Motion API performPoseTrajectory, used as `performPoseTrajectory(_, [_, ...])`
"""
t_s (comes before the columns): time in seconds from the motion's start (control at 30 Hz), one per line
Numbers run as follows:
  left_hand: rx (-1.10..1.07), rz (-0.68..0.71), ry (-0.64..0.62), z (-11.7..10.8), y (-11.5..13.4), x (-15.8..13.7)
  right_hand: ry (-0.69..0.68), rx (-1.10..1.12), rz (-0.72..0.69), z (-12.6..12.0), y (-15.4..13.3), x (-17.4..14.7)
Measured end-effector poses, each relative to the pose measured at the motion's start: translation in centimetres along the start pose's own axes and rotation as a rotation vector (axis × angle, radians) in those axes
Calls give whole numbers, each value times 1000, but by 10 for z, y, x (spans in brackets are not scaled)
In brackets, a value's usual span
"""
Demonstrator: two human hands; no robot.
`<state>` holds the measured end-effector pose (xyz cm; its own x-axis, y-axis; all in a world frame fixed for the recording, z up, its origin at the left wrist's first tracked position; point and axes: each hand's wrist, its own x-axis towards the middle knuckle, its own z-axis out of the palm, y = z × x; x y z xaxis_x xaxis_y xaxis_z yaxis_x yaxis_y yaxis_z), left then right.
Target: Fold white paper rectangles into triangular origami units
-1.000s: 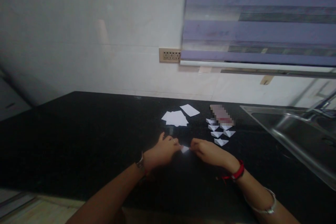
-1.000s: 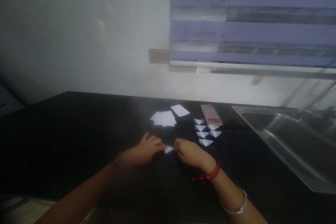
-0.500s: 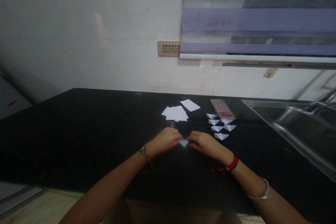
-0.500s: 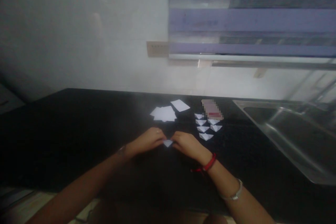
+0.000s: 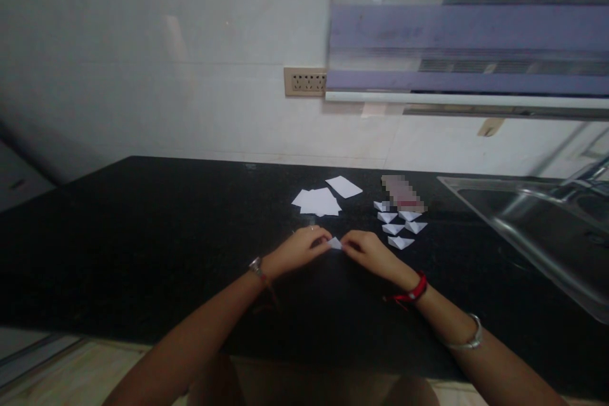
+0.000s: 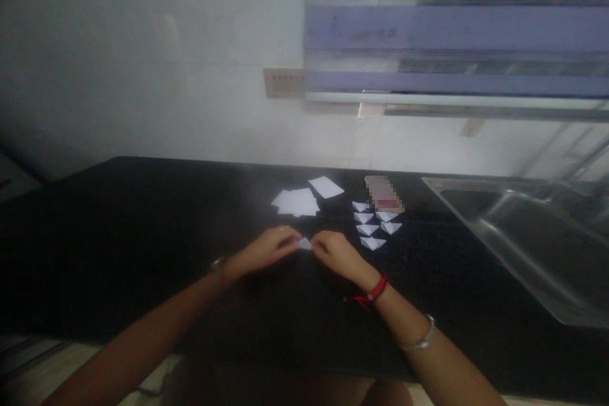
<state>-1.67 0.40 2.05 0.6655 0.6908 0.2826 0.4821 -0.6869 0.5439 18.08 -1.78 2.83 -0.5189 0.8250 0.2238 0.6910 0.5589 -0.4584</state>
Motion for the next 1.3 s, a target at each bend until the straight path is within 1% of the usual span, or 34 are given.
performPoseTrajectory(0.1, [-68, -43, 12, -1, 2, 0, 12, 54, 25, 2, 0, 0])
performPoseTrajectory(0.23, [-263, -169, 66, -2, 4, 2, 87, 100, 45, 4, -1, -1])
performPoseTrajectory(0.33, [-392, -234, 100, 0, 3, 3, 137, 50, -65, 2, -5, -2])
performPoseTrajectory(0.4, [-491, -251, 114, 2, 2, 4, 130, 26, -129, 1, -7, -3])
performPoseTrajectory(0.43, [-538, -256, 118, 3, 1, 4, 125, 27, -138, 1, -7, -3])
performPoseTrajectory(0.5, [-616, -260, 124, 5, 1, 5, 134, 47, -114, 2, -8, -3])
performPoseTrajectory(0.67, [-762, -248, 136, 8, 5, 3, 196, 164, 17, 9, -6, -1])
performPoseTrajectory(0.8, [-720, -249, 186, 9, 8, 2, 185, 333, 105, 13, -5, 0])
performPoseTrajectory(0.93, [-662, -256, 183, 9, 9, 2, 123, 526, 176, 17, -3, 1])
performPoseTrajectory(1.03, [-625, -244, 189, 10, 10, 2, 107, 624, 218, 18, -3, 1])
performPoseTrajectory(1.13, [-592, -231, 197, 10, 11, 2, 110, 652, 222, 17, -4, 2])
performPoseTrajectory(1.3, [-482, -195, 243, 13, 13, 4, 140, 607, 192, 17, -7, 3])
